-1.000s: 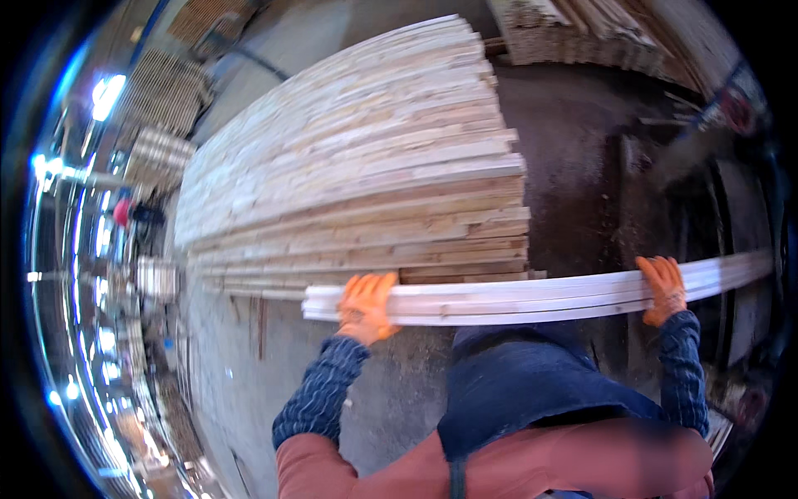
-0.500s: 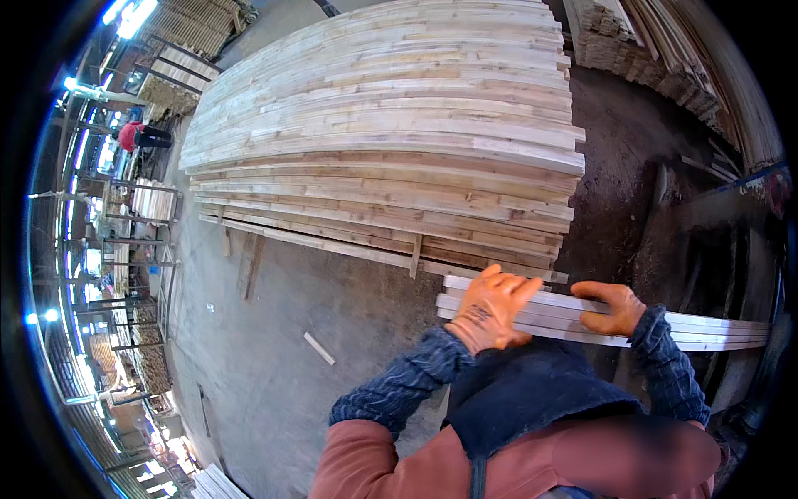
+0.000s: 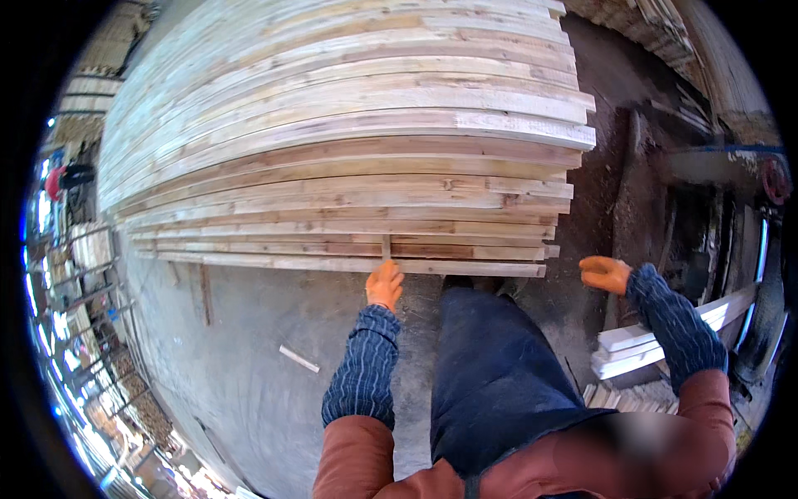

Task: The person operates an industrial control panel, picks up long wood strips from a stack, and feeds them into a processing machine one at a time.

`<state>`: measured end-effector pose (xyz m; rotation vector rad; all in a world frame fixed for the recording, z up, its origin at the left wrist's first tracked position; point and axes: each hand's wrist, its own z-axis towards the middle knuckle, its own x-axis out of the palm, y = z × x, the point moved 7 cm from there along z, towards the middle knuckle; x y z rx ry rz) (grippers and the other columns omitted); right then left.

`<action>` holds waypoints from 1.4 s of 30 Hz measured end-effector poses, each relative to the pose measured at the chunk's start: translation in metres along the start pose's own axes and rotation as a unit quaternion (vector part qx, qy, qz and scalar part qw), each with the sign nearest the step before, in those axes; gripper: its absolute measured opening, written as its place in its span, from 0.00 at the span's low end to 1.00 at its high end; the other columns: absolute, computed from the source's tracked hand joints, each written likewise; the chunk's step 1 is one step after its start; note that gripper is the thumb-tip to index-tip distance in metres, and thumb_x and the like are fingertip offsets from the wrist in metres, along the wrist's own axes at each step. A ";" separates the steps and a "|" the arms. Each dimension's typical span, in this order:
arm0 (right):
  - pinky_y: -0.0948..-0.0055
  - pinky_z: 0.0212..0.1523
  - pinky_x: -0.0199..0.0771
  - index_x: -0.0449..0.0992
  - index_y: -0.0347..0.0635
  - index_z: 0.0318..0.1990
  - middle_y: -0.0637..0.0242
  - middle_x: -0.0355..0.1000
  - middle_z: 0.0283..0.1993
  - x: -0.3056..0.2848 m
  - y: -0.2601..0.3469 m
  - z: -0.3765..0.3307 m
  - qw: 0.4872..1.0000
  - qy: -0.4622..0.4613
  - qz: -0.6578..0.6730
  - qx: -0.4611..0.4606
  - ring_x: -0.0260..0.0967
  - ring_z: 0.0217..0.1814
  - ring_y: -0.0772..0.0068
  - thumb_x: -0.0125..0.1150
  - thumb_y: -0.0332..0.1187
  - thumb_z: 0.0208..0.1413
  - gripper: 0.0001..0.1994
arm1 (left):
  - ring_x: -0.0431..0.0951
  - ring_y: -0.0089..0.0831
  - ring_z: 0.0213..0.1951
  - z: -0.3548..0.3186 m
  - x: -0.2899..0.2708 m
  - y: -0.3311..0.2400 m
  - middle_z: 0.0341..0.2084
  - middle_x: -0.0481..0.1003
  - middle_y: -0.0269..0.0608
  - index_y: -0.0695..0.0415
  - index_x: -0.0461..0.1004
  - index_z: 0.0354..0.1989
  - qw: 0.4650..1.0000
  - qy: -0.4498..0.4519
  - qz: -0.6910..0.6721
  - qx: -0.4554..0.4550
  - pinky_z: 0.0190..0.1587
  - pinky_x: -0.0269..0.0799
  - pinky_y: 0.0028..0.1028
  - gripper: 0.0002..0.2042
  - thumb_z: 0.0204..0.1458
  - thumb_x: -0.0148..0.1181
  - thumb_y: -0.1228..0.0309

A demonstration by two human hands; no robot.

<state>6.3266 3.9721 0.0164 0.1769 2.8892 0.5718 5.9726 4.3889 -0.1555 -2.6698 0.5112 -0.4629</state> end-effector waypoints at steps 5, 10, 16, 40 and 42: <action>0.61 0.75 0.57 0.55 0.31 0.73 0.43 0.59 0.74 -0.034 -0.072 0.136 0.990 -0.110 -0.001 0.088 0.57 0.77 0.54 0.74 0.48 0.52 0.48 | 0.66 0.43 0.68 0.097 -0.049 -0.021 0.68 0.65 0.43 0.48 0.60 0.71 0.906 0.062 0.383 0.172 0.66 0.62 0.48 0.27 0.66 0.48 0.52; 0.59 0.77 0.52 0.54 0.32 0.74 0.44 0.53 0.77 -0.022 -0.136 0.256 0.982 -0.157 0.096 0.050 0.51 0.79 0.52 0.72 0.53 0.53 0.49 | 0.67 0.42 0.66 0.163 -0.042 -0.057 0.67 0.67 0.40 0.46 0.62 0.70 0.999 -0.033 -0.002 -0.003 0.65 0.64 0.48 0.32 0.60 0.55 0.45; 0.60 0.76 0.56 0.65 0.46 0.71 0.59 0.64 0.72 0.018 -0.152 0.320 0.858 -0.237 0.454 0.035 0.59 0.74 0.54 0.47 0.43 0.72 0.24 | 0.69 0.40 0.65 0.179 -0.064 -0.057 0.64 0.69 0.36 0.44 0.65 0.68 0.992 -0.106 -0.055 0.037 0.65 0.67 0.48 0.38 0.54 0.62 0.37; 0.54 0.70 0.64 0.68 0.44 0.69 0.45 0.72 0.62 0.076 0.003 0.260 0.934 -0.260 -0.211 -0.125 0.67 0.66 0.43 0.64 0.55 0.54 0.38 | 0.72 0.45 0.56 0.081 -0.051 -0.019 0.55 0.73 0.42 0.44 0.64 0.67 0.945 -0.124 -0.296 0.067 0.61 0.66 0.57 0.42 0.52 0.53 0.26; 0.51 0.73 0.57 0.63 0.48 0.72 0.44 0.65 0.69 0.122 0.114 0.248 0.949 -0.115 -0.234 -0.177 0.61 0.72 0.41 0.63 0.54 0.54 0.39 | 0.73 0.46 0.55 0.069 -0.060 -0.015 0.53 0.74 0.43 0.47 0.65 0.64 0.943 -0.160 -0.280 0.084 0.58 0.68 0.56 0.44 0.50 0.48 0.23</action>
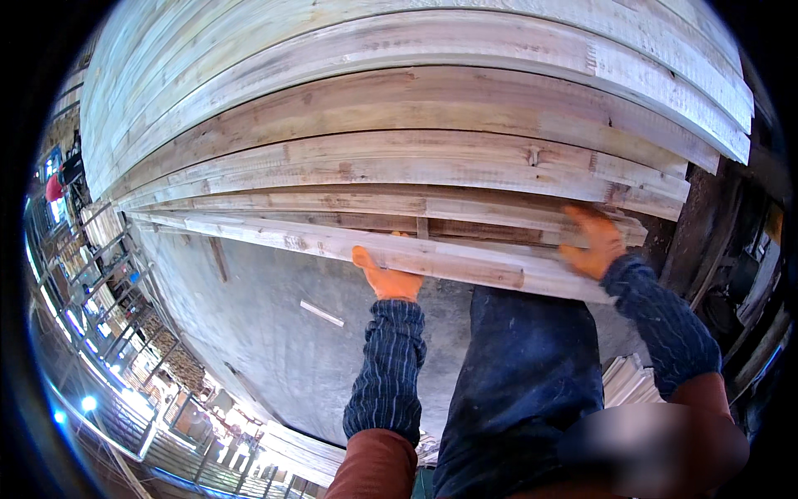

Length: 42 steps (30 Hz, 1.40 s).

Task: The person operates an industrial control panel, picks up long wood strips from a stack, and feeds them into a processing machine one at a time.

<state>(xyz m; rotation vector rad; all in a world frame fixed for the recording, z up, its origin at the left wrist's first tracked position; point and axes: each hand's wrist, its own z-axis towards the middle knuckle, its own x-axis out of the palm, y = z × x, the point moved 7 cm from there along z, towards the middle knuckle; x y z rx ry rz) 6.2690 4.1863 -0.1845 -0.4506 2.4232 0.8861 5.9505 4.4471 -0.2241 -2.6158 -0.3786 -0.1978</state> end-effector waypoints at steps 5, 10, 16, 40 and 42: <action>0.48 0.79 0.45 0.46 0.53 0.79 0.47 0.44 0.81 0.056 0.041 0.071 0.977 0.167 -0.111 0.073 0.43 0.81 0.39 0.60 0.52 0.57 0.45 | 0.73 0.42 0.51 -0.014 0.006 0.007 0.48 0.75 0.42 0.52 0.69 0.56 0.995 0.071 -0.058 -0.045 0.55 0.70 0.52 0.39 0.53 0.49 0.27; 0.57 0.72 0.62 0.58 0.47 0.73 0.46 0.65 0.69 0.017 0.079 0.062 0.976 0.157 -0.146 0.042 0.63 0.71 0.46 0.65 0.42 0.54 0.39 | 0.72 0.41 0.53 -0.034 -0.007 0.014 0.50 0.74 0.41 0.53 0.70 0.56 0.987 0.057 -0.130 -0.071 0.59 0.67 0.52 0.36 0.55 0.51 0.32; 0.54 0.64 0.71 0.68 0.45 0.66 0.49 0.74 0.59 -0.043 0.164 -0.067 0.988 0.095 -0.060 -0.110 0.71 0.63 0.46 0.71 0.38 0.45 0.37 | 0.72 0.48 0.58 -0.072 0.000 0.004 0.56 0.73 0.47 0.55 0.67 0.64 0.987 0.010 -0.150 -0.056 0.64 0.66 0.53 0.47 0.50 0.50 0.25; 0.64 0.68 0.63 0.53 0.47 0.77 0.46 0.64 0.69 -0.042 0.370 -0.044 0.905 0.322 0.240 -0.140 0.64 0.68 0.53 0.81 0.46 0.38 0.57 | 0.71 0.33 0.64 -0.308 0.093 0.063 0.65 0.69 0.39 0.49 0.61 0.70 0.913 0.300 0.022 -0.276 0.68 0.66 0.40 0.26 0.66 0.57 0.58; 0.62 0.71 0.59 0.52 0.47 0.77 0.47 0.61 0.71 -0.057 0.335 -0.062 0.903 0.320 0.245 -0.147 0.61 0.71 0.53 0.82 0.45 0.36 0.59 | 0.71 0.35 0.64 -0.282 0.070 0.043 0.63 0.70 0.40 0.51 0.63 0.68 0.908 0.294 -0.091 -0.286 0.67 0.66 0.41 0.27 0.65 0.57 0.54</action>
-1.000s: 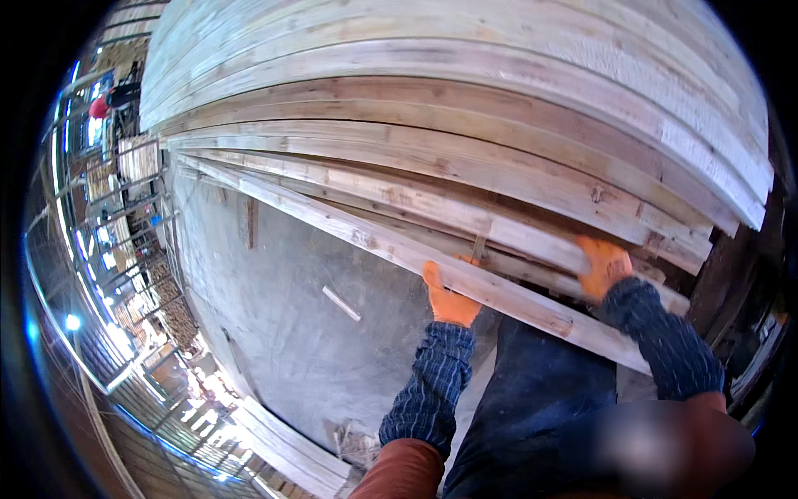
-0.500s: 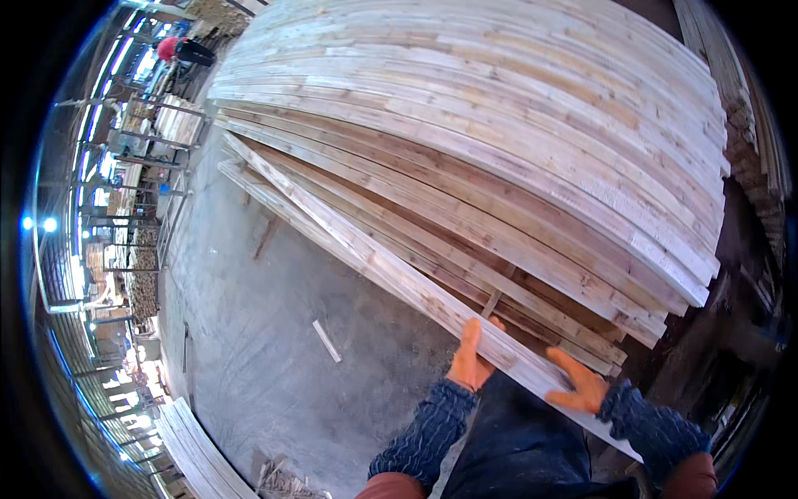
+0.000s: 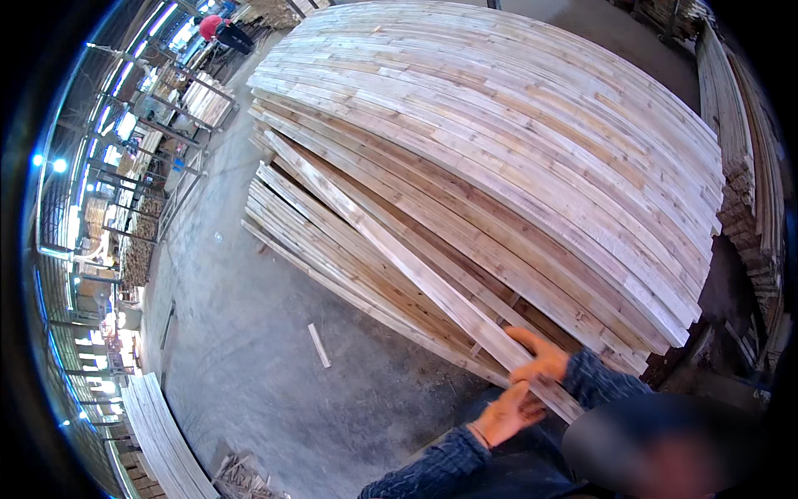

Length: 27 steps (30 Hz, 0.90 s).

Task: The person operates an industrial control panel, picks up long wood strips from a stack, and feeds them into a processing machine one at a time.

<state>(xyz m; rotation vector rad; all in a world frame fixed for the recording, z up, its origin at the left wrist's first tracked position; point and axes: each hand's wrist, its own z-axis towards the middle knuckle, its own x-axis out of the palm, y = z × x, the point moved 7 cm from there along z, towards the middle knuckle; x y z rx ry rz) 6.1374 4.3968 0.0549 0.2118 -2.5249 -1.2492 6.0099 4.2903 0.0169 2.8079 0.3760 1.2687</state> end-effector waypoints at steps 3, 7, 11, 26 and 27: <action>0.59 0.75 0.55 0.51 0.46 0.77 0.48 0.59 0.73 -0.014 -0.012 -0.076 0.996 -0.020 -0.039 0.083 0.57 0.75 0.53 0.83 0.46 0.34 0.60 | 0.69 0.37 0.64 -0.034 0.026 -0.087 0.64 0.69 0.43 0.56 0.67 0.64 0.977 -0.024 0.096 0.187 0.67 0.64 0.43 0.27 0.63 0.59 0.52; 0.59 0.73 0.58 0.55 0.45 0.75 0.51 0.63 0.71 -0.014 -0.002 -0.182 0.980 -0.091 -0.097 0.146 0.61 0.73 0.54 0.83 0.46 0.31 0.60 | 0.67 0.44 0.64 -0.106 0.106 -0.188 0.58 0.72 0.44 0.56 0.75 0.52 0.507 -0.239 0.684 0.468 0.68 0.60 0.41 0.26 0.54 0.66 0.48; 0.60 0.67 0.66 0.62 0.43 0.71 0.45 0.71 0.63 -0.016 0.009 -0.266 0.946 -0.140 -0.185 0.227 0.70 0.64 0.49 0.80 0.50 0.32 0.54 | 0.66 0.46 0.64 -0.118 0.095 -0.196 0.56 0.72 0.44 0.54 0.79 0.51 0.235 -0.174 0.899 0.325 0.70 0.56 0.50 0.31 0.37 0.77 0.53; 0.49 0.53 0.74 0.63 0.70 0.72 0.49 0.73 0.59 0.025 -0.051 -0.397 0.821 -0.290 -0.484 0.089 0.75 0.55 0.45 0.76 0.43 0.36 0.49 | 0.77 0.48 0.52 -0.046 0.105 -0.231 0.50 0.78 0.49 0.55 0.69 0.62 0.037 0.154 0.974 0.164 0.57 0.69 0.48 0.38 0.41 0.74 0.54; 0.49 0.49 0.76 0.63 0.70 0.72 0.48 0.74 0.56 0.031 -0.063 -0.403 0.799 -0.315 -0.507 0.070 0.76 0.52 0.45 0.76 0.42 0.33 0.50 | 0.77 0.48 0.52 -0.042 0.093 -0.225 0.50 0.77 0.49 0.56 0.68 0.62 0.017 0.161 0.968 0.194 0.56 0.69 0.47 0.40 0.38 0.75 0.55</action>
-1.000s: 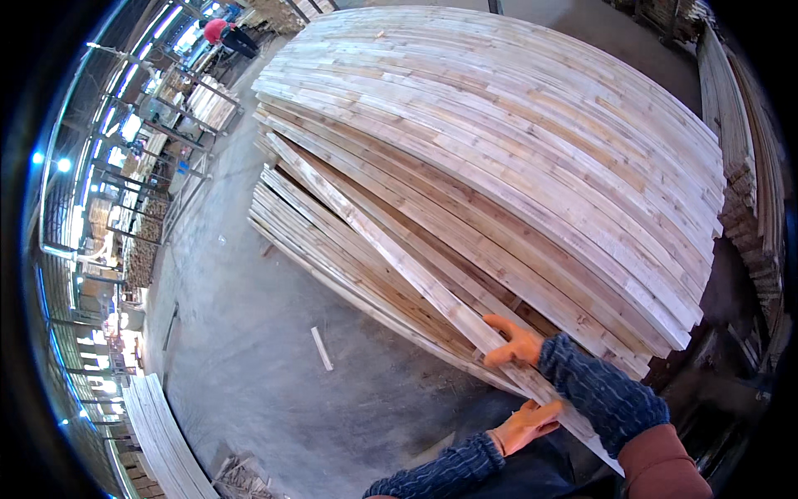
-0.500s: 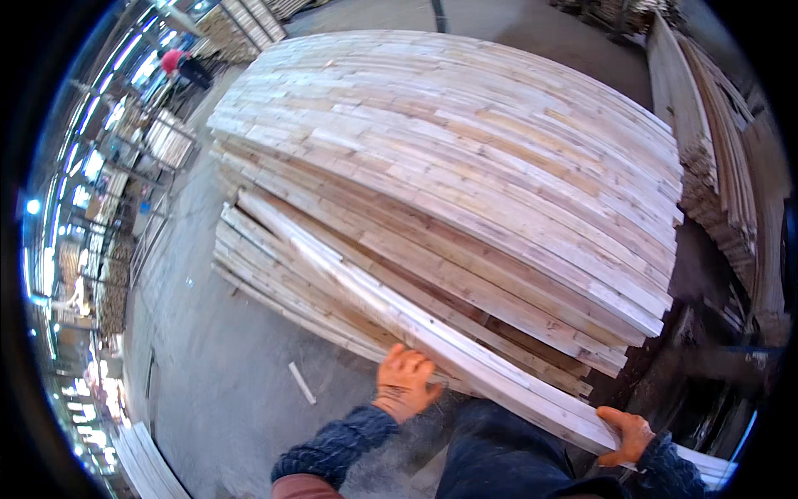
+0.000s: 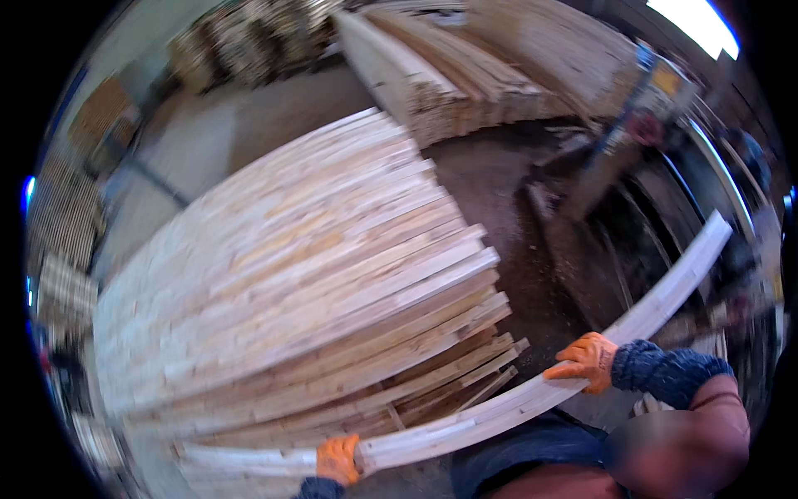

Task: The person operates an industrial control panel, picks up long wood strips from a stack, and feeds them into a processing machine one at a time.

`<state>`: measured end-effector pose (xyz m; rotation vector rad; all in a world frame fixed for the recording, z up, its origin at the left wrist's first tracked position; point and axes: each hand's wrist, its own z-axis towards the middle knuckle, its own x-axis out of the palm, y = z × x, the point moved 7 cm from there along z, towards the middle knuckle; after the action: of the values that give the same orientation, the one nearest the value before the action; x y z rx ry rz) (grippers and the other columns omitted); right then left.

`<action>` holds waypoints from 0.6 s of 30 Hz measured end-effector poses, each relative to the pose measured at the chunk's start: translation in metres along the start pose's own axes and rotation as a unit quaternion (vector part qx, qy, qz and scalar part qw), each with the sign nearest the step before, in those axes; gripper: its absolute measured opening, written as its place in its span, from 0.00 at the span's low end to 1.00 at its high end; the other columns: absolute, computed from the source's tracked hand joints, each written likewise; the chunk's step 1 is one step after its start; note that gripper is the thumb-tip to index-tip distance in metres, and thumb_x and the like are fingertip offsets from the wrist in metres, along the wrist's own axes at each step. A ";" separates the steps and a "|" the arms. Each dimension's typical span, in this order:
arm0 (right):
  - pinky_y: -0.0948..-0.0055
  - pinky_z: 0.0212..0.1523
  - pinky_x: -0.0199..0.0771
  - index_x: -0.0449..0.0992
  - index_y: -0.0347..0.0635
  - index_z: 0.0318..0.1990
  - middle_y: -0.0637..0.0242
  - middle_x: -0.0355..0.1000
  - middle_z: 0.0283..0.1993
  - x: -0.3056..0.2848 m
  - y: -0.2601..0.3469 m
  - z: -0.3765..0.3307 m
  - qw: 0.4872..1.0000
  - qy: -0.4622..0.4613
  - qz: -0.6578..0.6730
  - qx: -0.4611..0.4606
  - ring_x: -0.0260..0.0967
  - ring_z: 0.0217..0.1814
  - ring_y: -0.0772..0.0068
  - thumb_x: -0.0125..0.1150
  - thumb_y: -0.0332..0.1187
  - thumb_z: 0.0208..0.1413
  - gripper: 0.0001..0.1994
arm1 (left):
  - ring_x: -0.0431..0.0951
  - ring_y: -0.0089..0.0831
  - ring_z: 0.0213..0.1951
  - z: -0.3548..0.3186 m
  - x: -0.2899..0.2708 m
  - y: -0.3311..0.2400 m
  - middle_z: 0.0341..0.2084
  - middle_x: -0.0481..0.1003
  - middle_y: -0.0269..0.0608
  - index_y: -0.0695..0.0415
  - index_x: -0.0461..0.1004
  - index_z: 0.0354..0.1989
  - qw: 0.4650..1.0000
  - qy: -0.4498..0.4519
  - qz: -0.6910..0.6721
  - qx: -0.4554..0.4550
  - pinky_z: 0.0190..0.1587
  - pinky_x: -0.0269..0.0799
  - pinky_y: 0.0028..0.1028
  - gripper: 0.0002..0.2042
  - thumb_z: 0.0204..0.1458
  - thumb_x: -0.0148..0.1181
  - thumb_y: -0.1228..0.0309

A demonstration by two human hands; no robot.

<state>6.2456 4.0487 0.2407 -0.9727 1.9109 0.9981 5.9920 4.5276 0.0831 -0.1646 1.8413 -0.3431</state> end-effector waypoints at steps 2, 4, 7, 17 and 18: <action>0.49 0.52 0.76 0.61 0.72 0.74 0.48 0.74 0.57 0.021 -0.019 -0.025 0.999 -0.034 0.036 -0.003 0.76 0.53 0.44 0.76 0.39 0.33 0.52 | 0.68 0.55 0.62 0.007 0.026 -0.023 0.58 0.71 0.59 0.60 0.62 0.69 0.997 0.067 0.009 -0.042 0.67 0.62 0.50 0.43 0.43 0.70 0.55; 0.48 0.54 0.75 0.61 0.72 0.74 0.50 0.74 0.58 0.049 -0.042 -0.060 0.998 -0.036 0.038 0.033 0.75 0.54 0.46 0.77 0.37 0.29 0.55 | 0.68 0.56 0.62 0.019 0.005 -0.075 0.57 0.72 0.60 0.60 0.64 0.68 0.998 0.059 0.020 -0.024 0.66 0.62 0.50 0.42 0.42 0.72 0.59; 0.46 0.66 0.66 0.59 0.69 0.75 0.53 0.73 0.60 0.065 -0.073 -0.114 0.996 -0.048 0.000 0.069 0.71 0.62 0.49 0.77 0.35 0.25 0.58 | 0.69 0.55 0.60 0.023 -0.009 -0.132 0.57 0.72 0.56 0.60 0.63 0.68 0.996 0.081 -0.011 -0.040 0.64 0.62 0.52 0.44 0.40 0.72 0.58; 0.50 0.79 0.49 0.52 0.62 0.77 0.56 0.59 0.75 0.072 -0.178 -0.277 0.894 -0.225 -0.109 0.372 0.54 0.78 0.52 0.77 0.32 0.34 0.57 | 0.73 0.54 0.55 0.125 -0.076 -0.348 0.52 0.73 0.56 0.58 0.62 0.69 0.992 -0.057 0.106 0.046 0.58 0.70 0.49 0.47 0.35 0.73 0.59; 0.50 0.78 0.51 0.53 0.61 0.77 0.55 0.59 0.74 0.065 -0.176 -0.283 0.888 -0.280 -0.084 0.355 0.55 0.77 0.50 0.76 0.30 0.34 0.57 | 0.74 0.51 0.54 0.146 -0.082 -0.375 0.51 0.75 0.53 0.58 0.64 0.67 0.994 -0.058 0.068 0.058 0.57 0.69 0.48 0.46 0.33 0.75 0.59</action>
<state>6.2937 3.7126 0.2479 -0.3480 1.4739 0.3459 6.1317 4.1738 0.2382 0.0218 1.7030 -0.3368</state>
